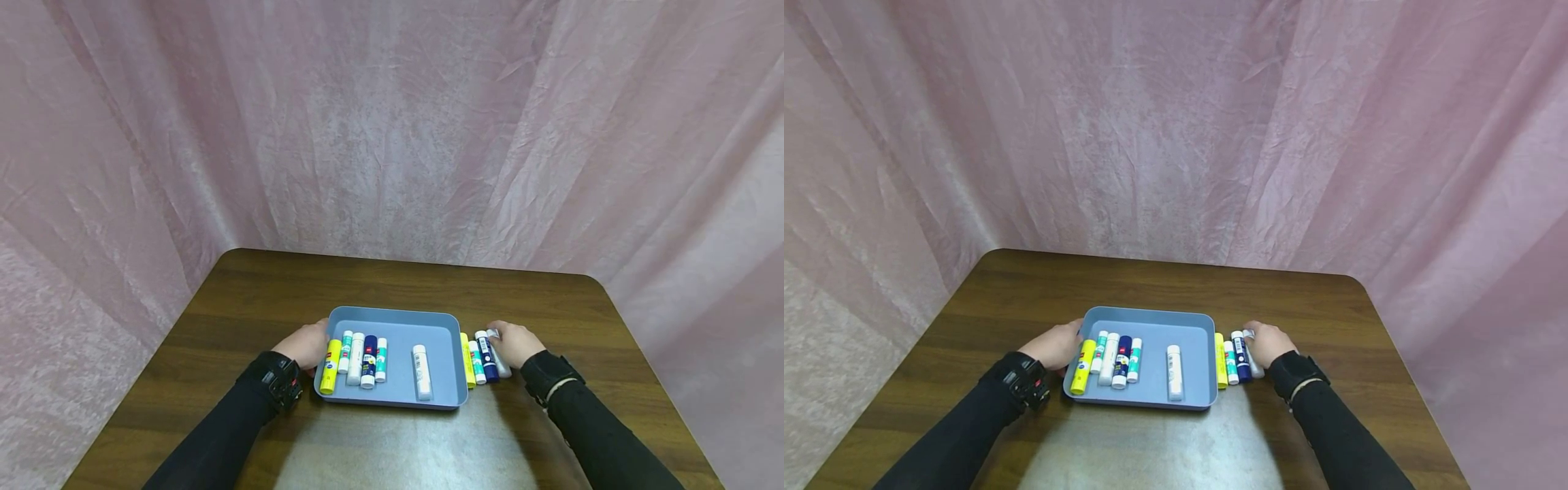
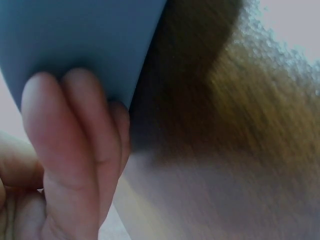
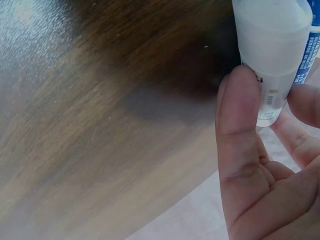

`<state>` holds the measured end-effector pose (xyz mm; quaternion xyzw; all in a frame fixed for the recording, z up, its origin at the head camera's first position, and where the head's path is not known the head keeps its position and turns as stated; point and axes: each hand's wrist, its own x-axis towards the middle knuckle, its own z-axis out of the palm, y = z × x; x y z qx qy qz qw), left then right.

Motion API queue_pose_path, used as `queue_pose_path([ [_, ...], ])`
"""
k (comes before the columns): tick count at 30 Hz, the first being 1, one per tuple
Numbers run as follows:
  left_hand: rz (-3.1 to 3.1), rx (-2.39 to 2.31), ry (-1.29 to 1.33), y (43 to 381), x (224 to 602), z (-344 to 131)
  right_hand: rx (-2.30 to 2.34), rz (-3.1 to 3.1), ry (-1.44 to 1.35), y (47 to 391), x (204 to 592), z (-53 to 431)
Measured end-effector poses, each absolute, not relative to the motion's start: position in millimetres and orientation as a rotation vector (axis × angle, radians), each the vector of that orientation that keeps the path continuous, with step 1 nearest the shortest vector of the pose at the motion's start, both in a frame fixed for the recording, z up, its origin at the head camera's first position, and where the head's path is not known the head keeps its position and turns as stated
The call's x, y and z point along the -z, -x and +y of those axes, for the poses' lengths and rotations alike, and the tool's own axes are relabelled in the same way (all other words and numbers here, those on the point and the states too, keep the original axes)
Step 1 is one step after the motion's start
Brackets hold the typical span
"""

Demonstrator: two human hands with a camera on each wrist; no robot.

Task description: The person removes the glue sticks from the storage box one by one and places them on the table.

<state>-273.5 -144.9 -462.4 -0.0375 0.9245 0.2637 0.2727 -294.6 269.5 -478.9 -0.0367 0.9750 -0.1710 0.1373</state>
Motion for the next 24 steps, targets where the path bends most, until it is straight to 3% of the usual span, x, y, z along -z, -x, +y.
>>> queue_pose_path([
  [24, 2.489, -0.737, 0.084, 272.1, 460.8, -146.0, 0.501, 2.806, 0.081, 293.5, 475.7, 269.4],
])
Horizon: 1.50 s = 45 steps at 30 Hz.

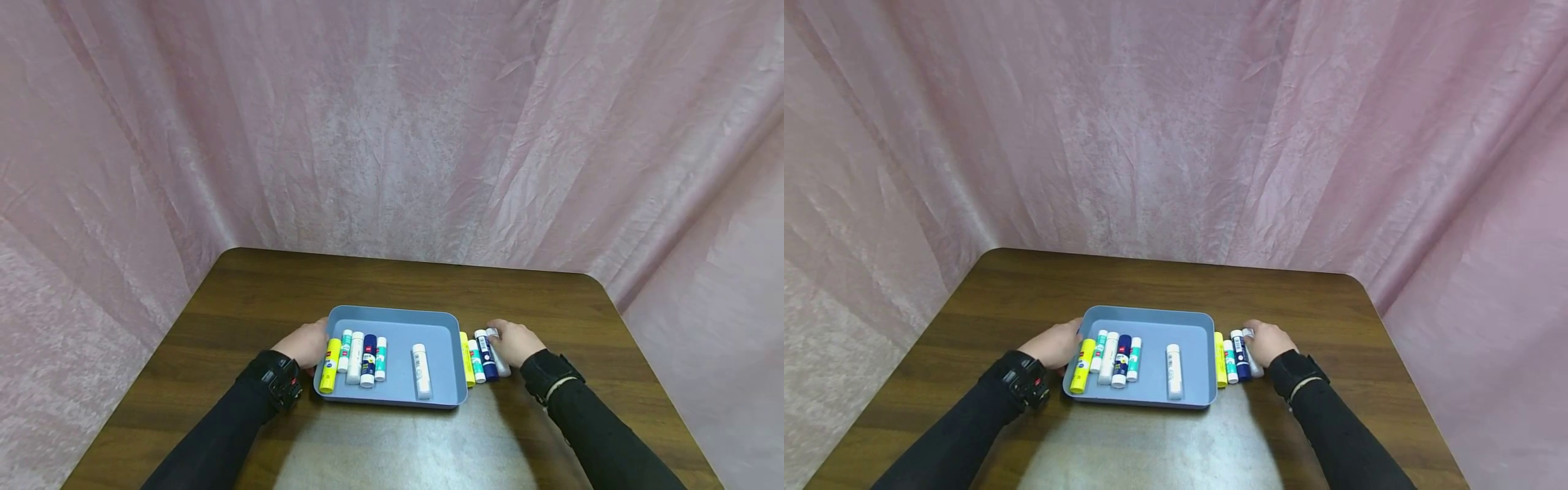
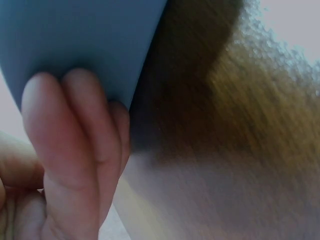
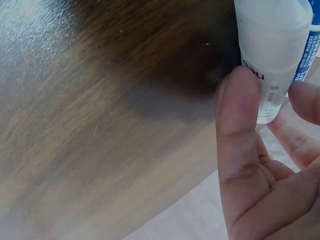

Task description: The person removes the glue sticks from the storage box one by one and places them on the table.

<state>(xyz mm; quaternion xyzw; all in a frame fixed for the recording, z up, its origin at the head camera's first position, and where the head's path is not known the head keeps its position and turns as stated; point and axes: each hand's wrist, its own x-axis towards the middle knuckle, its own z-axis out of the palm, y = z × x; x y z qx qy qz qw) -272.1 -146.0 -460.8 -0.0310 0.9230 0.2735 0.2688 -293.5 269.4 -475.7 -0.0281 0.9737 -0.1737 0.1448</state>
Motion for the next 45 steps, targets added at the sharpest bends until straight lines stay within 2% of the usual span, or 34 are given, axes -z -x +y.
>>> queue_pose_path([
  [25, 2.491, -0.772, 0.087, 271, 464, -146, 0.472, 2.888, 0.125, 292, 463, 269],
  [37, 2.476, -0.768, 0.099, 270, 462, -145, 0.56, 2.928, 0.232, 286, 429, 233],
  [45, 2.474, -0.772, 0.104, 270, 463, -146, 0.639, 2.907, 0.355, 276, 423, 198],
])
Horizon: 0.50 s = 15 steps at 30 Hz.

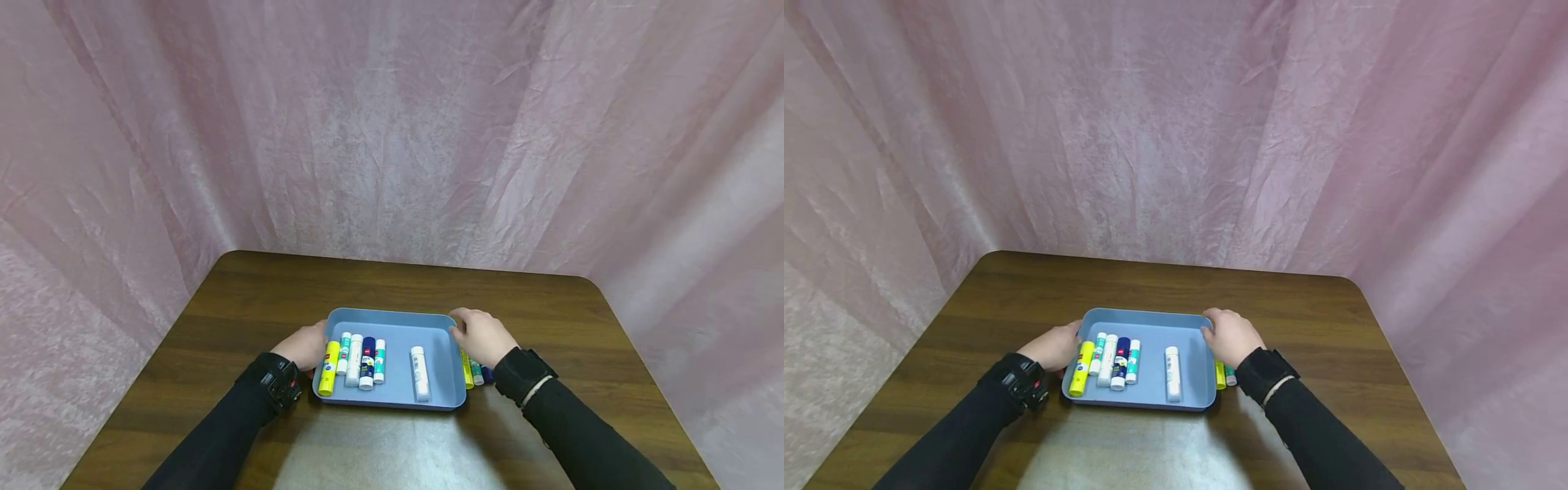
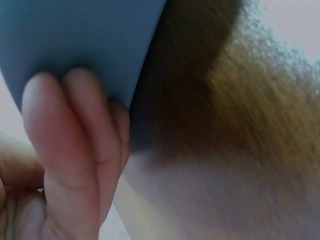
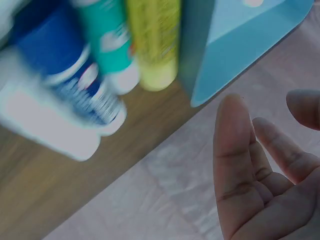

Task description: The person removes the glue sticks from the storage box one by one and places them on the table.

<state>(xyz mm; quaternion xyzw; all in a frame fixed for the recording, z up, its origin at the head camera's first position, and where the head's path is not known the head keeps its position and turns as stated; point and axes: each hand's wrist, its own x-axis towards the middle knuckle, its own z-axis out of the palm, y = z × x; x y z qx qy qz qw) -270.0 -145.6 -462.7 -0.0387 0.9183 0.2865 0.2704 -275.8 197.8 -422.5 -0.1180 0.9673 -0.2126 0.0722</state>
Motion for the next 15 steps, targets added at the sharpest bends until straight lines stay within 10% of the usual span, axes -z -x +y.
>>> queue_pose_path([
  [15, 2.487, -0.749, 0.091, 271, 462, -145, 0.555, 2.818, 0.405, 264, 440, 156],
])
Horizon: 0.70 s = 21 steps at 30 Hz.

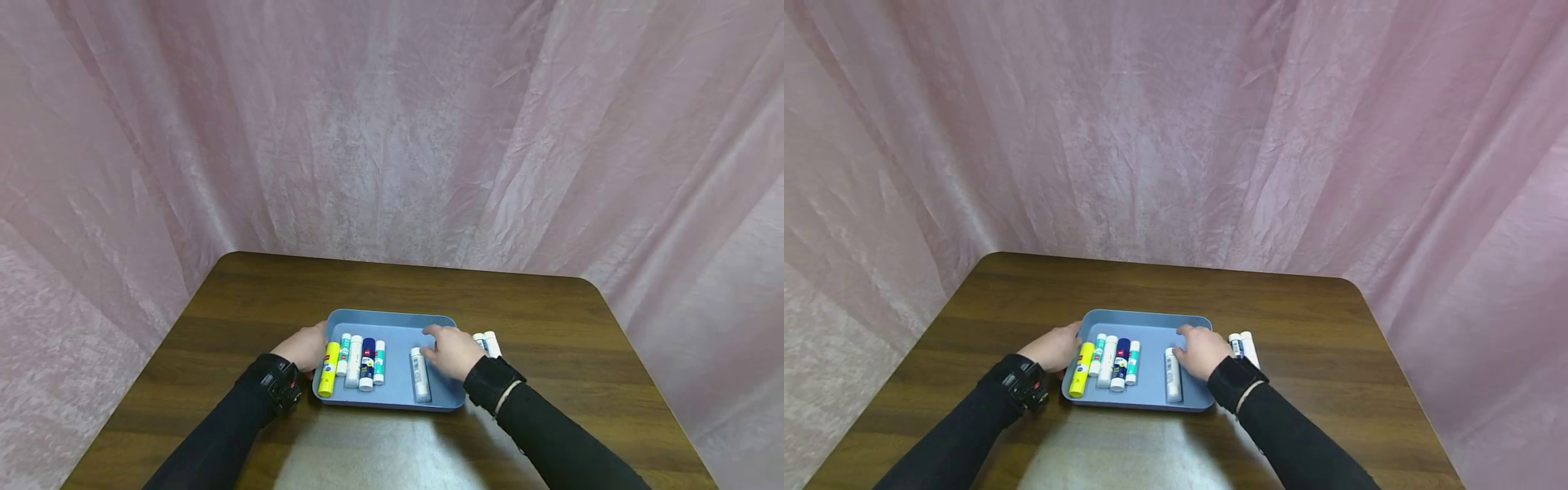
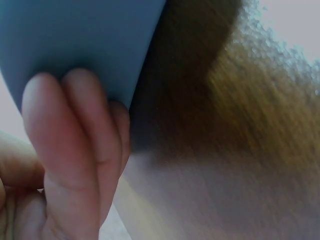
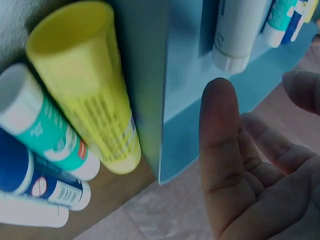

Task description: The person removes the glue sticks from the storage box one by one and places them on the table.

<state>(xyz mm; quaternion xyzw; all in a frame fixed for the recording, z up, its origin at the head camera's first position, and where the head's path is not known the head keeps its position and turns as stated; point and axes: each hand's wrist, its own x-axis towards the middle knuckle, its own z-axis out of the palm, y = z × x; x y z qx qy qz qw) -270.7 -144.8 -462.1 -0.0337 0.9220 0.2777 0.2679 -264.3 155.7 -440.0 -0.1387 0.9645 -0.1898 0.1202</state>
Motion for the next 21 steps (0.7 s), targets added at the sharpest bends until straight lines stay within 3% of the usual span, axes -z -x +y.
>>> queue_pose_path([
  [21, 2.489, -0.747, 0.091, 271, 462, -146, 0.455, 2.795, 0.447, 258, 452, 140],
])
